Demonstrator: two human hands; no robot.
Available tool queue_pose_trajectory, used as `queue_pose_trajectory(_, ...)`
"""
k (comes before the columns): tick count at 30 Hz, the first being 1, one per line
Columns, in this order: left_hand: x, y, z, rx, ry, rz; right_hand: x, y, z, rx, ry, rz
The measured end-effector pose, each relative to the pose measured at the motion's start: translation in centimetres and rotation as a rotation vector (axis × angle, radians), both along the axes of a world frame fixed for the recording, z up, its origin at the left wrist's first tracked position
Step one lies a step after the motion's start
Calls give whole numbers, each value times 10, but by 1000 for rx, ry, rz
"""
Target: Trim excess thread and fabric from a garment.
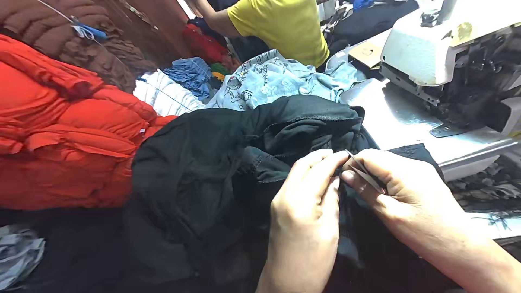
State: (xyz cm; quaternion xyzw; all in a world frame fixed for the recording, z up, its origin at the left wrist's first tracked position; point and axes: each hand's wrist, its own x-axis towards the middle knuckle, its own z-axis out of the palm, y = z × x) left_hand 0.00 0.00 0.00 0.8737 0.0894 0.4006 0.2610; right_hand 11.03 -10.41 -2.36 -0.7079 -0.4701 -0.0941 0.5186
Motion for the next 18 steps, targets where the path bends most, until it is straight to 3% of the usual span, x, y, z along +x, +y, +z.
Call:
queue_pose_trajectory(5,7,6,-22,24,-21,11,1,-5,-3,-9,228,82)
queue_pose_trajectory(10,7,10,-30,238,-90,79,-4,1,-10,22,-17,76)
queue_pose_trajectory(12,7,10,-33,256,-141,128,-6,2,-11,50,-11,124)
queue_pose_trajectory(14,5,10,-35,131,-173,117,-8,0,-11,113,234,325)
queue_pose_trajectory(18,0,15,-35,-296,-247,12,-15,-3,-14,146,936,769)
